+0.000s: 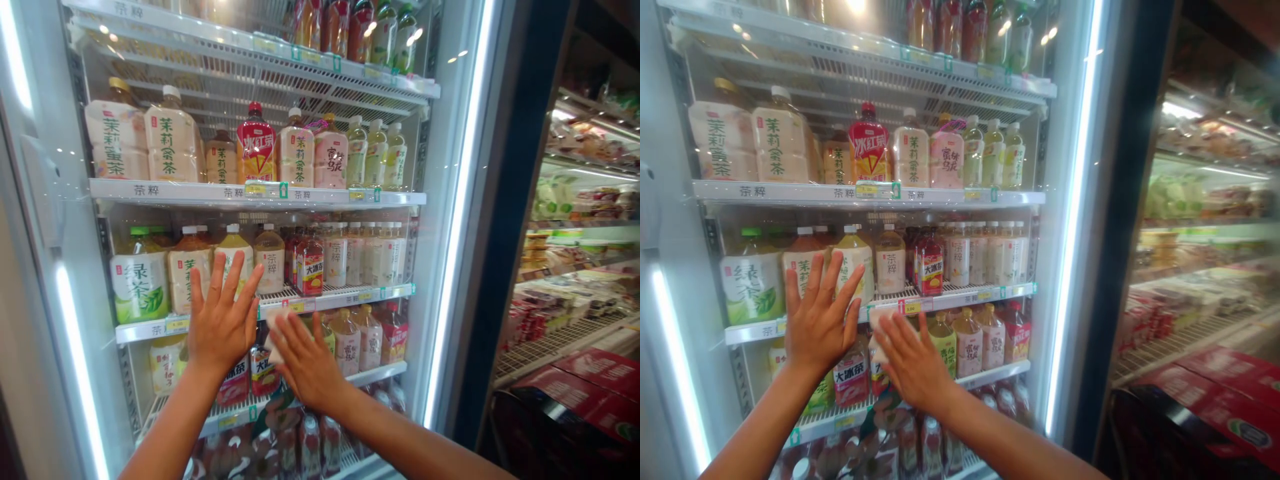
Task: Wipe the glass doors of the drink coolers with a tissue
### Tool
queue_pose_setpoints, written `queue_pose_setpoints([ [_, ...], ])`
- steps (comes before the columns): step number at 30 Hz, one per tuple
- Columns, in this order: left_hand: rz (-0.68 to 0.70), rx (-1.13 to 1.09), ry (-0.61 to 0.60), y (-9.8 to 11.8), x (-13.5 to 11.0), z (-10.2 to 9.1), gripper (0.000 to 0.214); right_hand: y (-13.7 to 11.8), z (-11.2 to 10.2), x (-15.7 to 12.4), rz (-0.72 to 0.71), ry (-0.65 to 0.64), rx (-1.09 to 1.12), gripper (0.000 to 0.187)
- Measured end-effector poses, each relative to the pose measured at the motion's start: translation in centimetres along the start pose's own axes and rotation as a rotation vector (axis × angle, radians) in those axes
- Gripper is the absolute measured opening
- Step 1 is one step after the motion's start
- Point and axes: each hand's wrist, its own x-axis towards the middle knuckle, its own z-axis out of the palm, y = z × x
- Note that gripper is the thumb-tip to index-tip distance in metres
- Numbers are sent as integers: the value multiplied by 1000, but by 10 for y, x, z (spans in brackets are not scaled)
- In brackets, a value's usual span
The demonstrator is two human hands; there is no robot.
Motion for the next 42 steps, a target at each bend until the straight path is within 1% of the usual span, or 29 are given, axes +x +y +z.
queue_pose_setpoints([
  [1, 6, -1, 1, 0, 0, 0, 62, -9, 3, -12, -123, -25, 1, 62],
  [2, 10, -2, 1, -1, 0, 0, 61, -11, 4, -18, -223, -39, 1, 58],
  [3, 11, -4, 1, -1, 0, 0, 61, -6, 3, -17, -284, -41, -2, 56],
  [4, 9, -7, 0, -1, 0, 0, 61, 4, 1, -9, -294, -37, -11, 57],
  [5, 4, -10, 0, -1, -1, 0, 61, 17, -4, 3, -252, -27, -24, 60],
  [8, -6, -17, 6, 0, -1, 0, 60, 54, -16, 44, 22, 25, -70, 74],
  [9, -8, -17, 11, 0, -1, 0, 60, 58, -17, 49, 91, 45, -77, 78],
  [10, -8, -17, 15, 0, -1, 0, 60, 56, -17, 48, 121, 54, -79, 82],
  [11, -8, -18, 17, 0, -1, 1, 60, 50, -15, 41, 103, 52, -73, 86],
  [12, -6, -19, 19, 0, -1, 1, 61, 40, -12, 31, 45, 31, -63, 88],
  [14, 0, -22, 21, 0, -1, 1, 61, 22, -7, 8, -129, -19, -37, 87],
  [16, 2, -23, 17, 0, -1, 0, 63, 19, -6, 1, -256, -50, -32, 82],
  [17, 0, -23, 12, 0, -1, 0, 64, 25, -8, 7, -264, -49, -42, 82],
  [18, -3, -23, 6, 0, -1, -1, 66, 35, -11, 18, -227, -39, -58, 84],
  [21, -9, -20, -5, 1, -1, -2, 71, 69, -21, 62, 16, 11, -87, 96],
  [23, -15, -21, -3, 1, 0, -2, 73, 73, -23, 74, 117, 27, -78, 100],
  [24, -17, -23, -2, 1, 0, -2, 73, 68, -21, 70, 113, 23, -72, 102],
  [26, -17, -26, 1, 1, -1, -2, 71, 49, -14, 50, -10, 8, -54, 103],
  [28, -11, -28, 2, 0, -1, -1, 70, 34, -9, 30, -201, -8, -37, 100],
  [29, -9, -29, 2, 0, -1, -1, 69, 34, -8, 26, -269, -16, -35, 97],
  [30, -8, -31, 0, 0, -1, -1, 68, 38, -9, 28, -296, -18, -40, 96],
  [31, -9, -31, -5, 0, -1, -1, 68, 48, -12, 36, -272, -12, -49, 96],
  [32, -10, -29, -9, 0, -1, -1, 67, 60, -16, 49, -205, 4, -61, 96],
  [34, -9, -23, -15, 0, -2, -2, 67, 84, -24, 76, -20, 60, -70, 96],
  [36, -8, -20, -14, 1, -2, -2, 67, 92, -27, 90, 117, 87, -59, 97],
  [37, -9, -20, -13, 1, -1, -2, 68, 88, -25, 88, 136, 77, -50, 98],
  [38, -10, -20, -13, 1, -1, -2, 69, 80, -23, 80, 113, 57, -40, 99],
  [40, -14, -22, -21, 0, 0, -2, 70, 58, -15, 53, -32, 15, -16, 104],
  [42, -10, -25, -28, 0, 1, -3, 71, 45, -10, 28, -196, -9, -8, 105],
])
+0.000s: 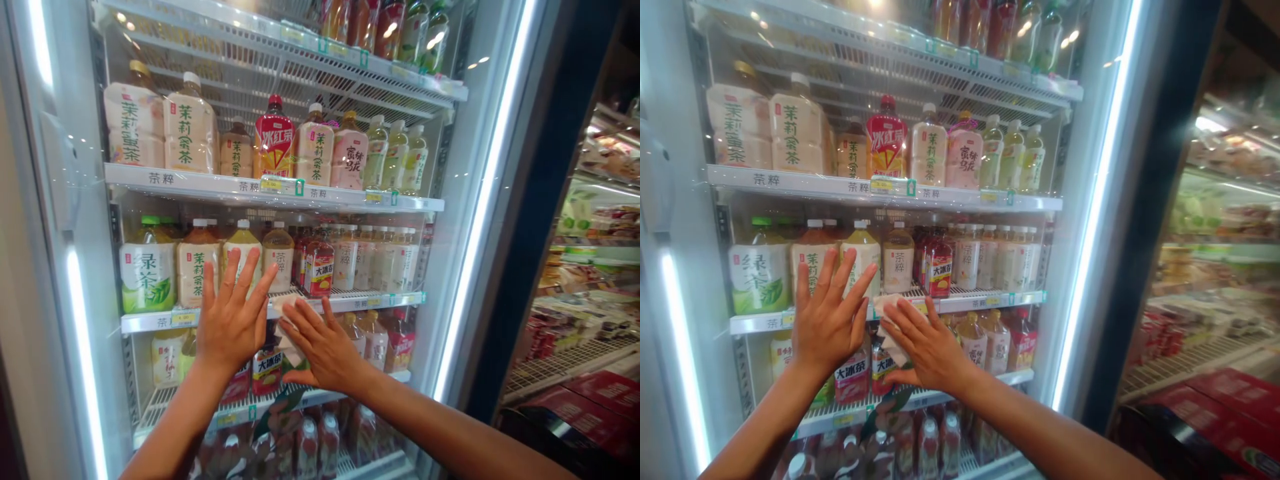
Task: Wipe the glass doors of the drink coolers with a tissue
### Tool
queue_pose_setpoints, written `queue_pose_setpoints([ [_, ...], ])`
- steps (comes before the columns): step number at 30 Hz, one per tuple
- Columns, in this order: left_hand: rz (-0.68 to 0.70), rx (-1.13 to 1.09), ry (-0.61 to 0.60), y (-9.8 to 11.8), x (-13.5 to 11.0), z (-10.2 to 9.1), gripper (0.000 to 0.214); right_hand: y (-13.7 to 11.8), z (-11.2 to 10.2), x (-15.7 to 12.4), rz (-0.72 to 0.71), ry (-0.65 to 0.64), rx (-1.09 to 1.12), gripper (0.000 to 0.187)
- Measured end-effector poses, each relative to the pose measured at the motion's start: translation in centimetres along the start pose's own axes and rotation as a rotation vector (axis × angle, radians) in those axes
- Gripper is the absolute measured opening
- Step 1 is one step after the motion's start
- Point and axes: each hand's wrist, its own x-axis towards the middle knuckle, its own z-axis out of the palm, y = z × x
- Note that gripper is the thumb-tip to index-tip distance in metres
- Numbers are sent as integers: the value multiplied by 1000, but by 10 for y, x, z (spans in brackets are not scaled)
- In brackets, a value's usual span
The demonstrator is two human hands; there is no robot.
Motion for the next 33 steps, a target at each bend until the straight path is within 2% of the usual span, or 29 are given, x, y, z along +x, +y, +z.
queue_pose_setpoints([
  [2, -2, -4, 3, 2, -3, 0, 69, 6, 0, -8, -32, -6, -18, 103],
  [5, -32, -9, -9, 9, -19, 0, 68, 38, -6, -2, 190, 41, -49, 99],
  [7, -60, -11, -37, 16, -36, 0, 68, 44, -6, -2, 317, 73, -50, 100],
  [8, -72, -10, -50, 20, -45, 0, 69, 38, -4, -8, 315, 63, -47, 101],
  [9, -85, -11, -57, 24, -54, 1, 68, 26, -1, -16, 256, 41, -39, 102],
  [12, -116, -13, -59, 32, -77, 3, 70, -18, 10, -48, -94, -38, 4, 92],
  [14, -123, -19, -66, 36, -88, 3, 72, -28, 10, -55, -220, -61, 6, 83],
  [16, -117, -22, -83, 37, -97, 4, 73, -16, 6, -46, -127, -62, -37, 83],
  [18, -100, -22, -92, 38, -104, 3, 75, 1, 1, -30, 95, -38, -81, 90],
  [20, -90, -26, -98, 39, -111, 3, 76, 2, 3, -25, 238, -7, -77, 97],
  [22, -100, -35, -112, 40, -119, 2, 76, -22, 11, -40, 159, -14, -9, 96],
  [25, -99, -48, -130, 40, -132, 0, 76, -76, 26, -82, -145, -76, 134, 78],
  [27, -78, -57, -141, 39, -140, -1, 76, -92, 31, -98, -244, -93, 177, 68],
  [29, -69, -63, -150, 37, -144, -2, 76, -83, 29, -92, -222, -85, 142, 67],
  [33, -68, -68, -126, 36, -145, -2, 74, -52, 20, -66, 46, -42, 31, 79],
])
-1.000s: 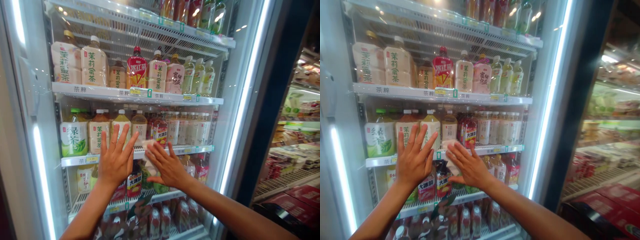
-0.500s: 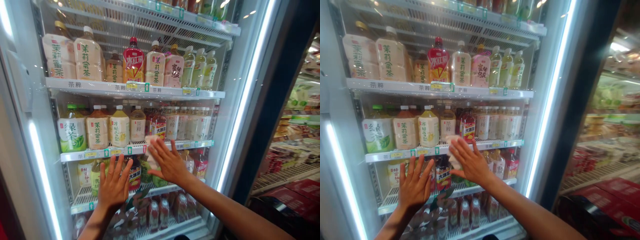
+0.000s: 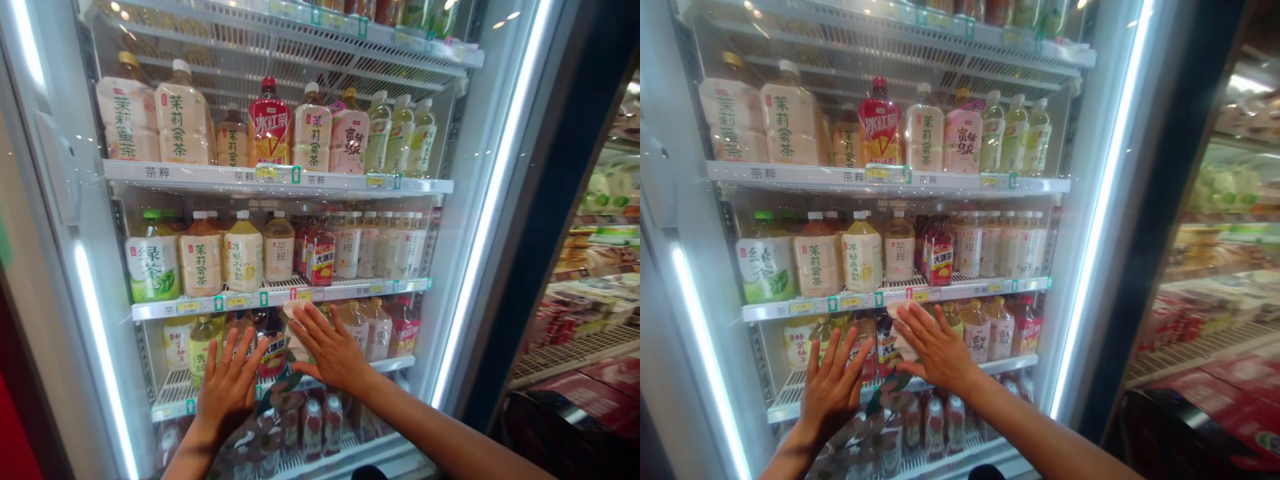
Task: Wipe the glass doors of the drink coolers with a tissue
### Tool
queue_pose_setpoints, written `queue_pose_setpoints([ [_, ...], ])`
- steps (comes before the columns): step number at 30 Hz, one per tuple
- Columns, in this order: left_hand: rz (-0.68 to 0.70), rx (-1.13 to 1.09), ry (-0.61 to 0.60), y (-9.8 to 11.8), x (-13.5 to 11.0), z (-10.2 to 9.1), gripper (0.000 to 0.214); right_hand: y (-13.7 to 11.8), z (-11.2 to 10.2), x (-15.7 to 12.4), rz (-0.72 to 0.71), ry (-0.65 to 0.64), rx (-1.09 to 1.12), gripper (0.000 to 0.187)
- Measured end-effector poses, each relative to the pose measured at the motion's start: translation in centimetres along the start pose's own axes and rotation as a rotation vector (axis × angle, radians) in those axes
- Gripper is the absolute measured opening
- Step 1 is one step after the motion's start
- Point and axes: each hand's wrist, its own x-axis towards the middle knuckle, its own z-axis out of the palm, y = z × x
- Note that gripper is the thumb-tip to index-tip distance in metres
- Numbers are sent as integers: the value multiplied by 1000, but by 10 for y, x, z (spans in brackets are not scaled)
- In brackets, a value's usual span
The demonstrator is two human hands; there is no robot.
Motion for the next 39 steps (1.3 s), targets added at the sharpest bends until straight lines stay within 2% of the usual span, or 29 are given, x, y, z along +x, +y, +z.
queue_pose_setpoints([
  [2, 3, -7, 6, 0, 1, 1, 73, -7, 1, -4, -21, 6, 17, 79],
  [4, 4, -11, -3, 1, 0, 1, 73, -20, 5, -14, -174, -7, 49, 73],
  [6, 9, -17, -21, 1, -1, -1, 73, -22, 5, -14, -277, -17, 50, 70],
  [8, 19, -37, -26, 0, 0, -6, 72, -6, -1, 7, -227, -13, 9, 73],
  [10, 16, -58, -5, -4, 7, -14, 71, 20, -13, 43, -67, 13, -48, 81],
  [12, -27, -60, 26, -13, 21, -26, 70, 36, -23, 76, 61, 45, -84, 90],
  [13, -58, -52, 40, -19, 30, -33, 70, 38, -26, 85, 62, 58, -86, 94],
  [15, -106, -27, 65, -35, 52, -46, 71, 27, -25, 90, -89, 61, -67, 99],
  [18, -92, 23, 99, -63, 82, -64, 71, 12, -19, 88, -449, 39, -64, 97],
  [20, -48, 66, 90, -80, 98, -72, 71, 23, -23, 104, -510, 30, -75, 94],
  [22, -13, 123, 67, -94, 108, -77, 72, 51, -34, 138, -358, 40, -53, 96],
  [24, -4, 174, 58, -104, 114, -79, 74, 76, -48, 175, -112, 85, -18, 101],
  [26, -11, 198, 69, -109, 116, -77, 75, 84, -55, 194, 23, 126, -14, 104],
  [27, -15, 196, 76, -110, 116, -76, 75, 80, -55, 196, 4, 132, -23, 105],
  [28, -20, 190, 83, -110, 116, -74, 75, 72, -53, 192, -75, 120, -33, 106],
  [31, -33, 160, 103, -109, 113, -70, 72, 50, -44, 174, -428, 45, -60, 103],
  [32, -32, 156, 106, -109, 113, -70, 71, 49, -43, 174, -478, 34, -64, 100],
  [34, -17, 165, 107, -109, 112, -70, 71, 58, -46, 189, -395, 48, -64, 97],
  [37, -4, 177, 112, -110, 112, -72, 71, 75, -57, 224, -93, 123, -61, 100],
  [39, -7, 168, 117, -110, 113, -72, 70, 69, -59, 231, -58, 139, -60, 104],
])
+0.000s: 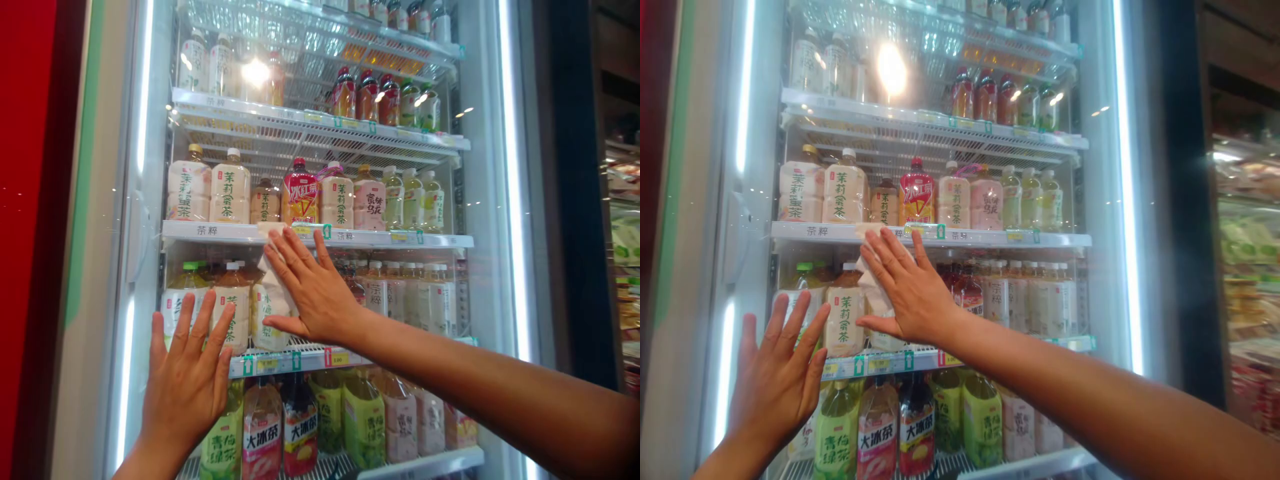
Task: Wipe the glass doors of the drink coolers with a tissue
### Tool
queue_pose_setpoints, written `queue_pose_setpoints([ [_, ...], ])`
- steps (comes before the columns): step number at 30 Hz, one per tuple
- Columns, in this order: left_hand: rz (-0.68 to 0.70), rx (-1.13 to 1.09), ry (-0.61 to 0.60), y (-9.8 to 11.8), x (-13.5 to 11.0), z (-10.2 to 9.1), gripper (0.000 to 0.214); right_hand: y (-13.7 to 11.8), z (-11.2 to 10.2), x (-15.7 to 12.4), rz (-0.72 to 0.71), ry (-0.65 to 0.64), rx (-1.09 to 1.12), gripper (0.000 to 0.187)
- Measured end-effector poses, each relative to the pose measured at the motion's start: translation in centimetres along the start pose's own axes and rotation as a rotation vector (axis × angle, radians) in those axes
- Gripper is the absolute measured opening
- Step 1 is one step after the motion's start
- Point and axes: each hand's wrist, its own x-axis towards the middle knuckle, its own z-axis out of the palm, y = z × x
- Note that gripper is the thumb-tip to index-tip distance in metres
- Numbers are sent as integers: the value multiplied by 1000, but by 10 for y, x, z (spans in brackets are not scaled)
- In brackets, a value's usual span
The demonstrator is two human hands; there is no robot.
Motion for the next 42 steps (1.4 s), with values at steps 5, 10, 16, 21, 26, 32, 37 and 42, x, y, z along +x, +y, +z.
queue_pose_setpoints([
  [5, 17, -7, 34, 1, 0, 2, 74, -34, 1, -30, -365, -94, 32, 101],
  [10, 25, 37, 30, -2, 1, 2, 77, 16, -2, -1, -31, -19, 6, 99],
  [16, -22, -45, 26, 15, -5, -4, 78, -4, -3, -42, -109, -77, 87, 104],
  [21, -22, -342, 56, 88, 1, 10, 77, -43, 4, -70, -127, -86, 184, 80],
  [26, -240, -400, 73, 136, 38, 39, 75, -15, 6, -62, 95, 55, 269, 86],
  [32, 120, -46, 35, 116, 92, 56, 74, 93, -16, -143, 391, 200, 104, 89],
  [37, 456, 62, -67, 131, 125, 66, 80, 134, -13, -182, 451, 154, -34, 88],
  [42, 701, 38, -182, 134, 169, 71, 81, 122, -11, -185, 440, 161, 0, 87],
])
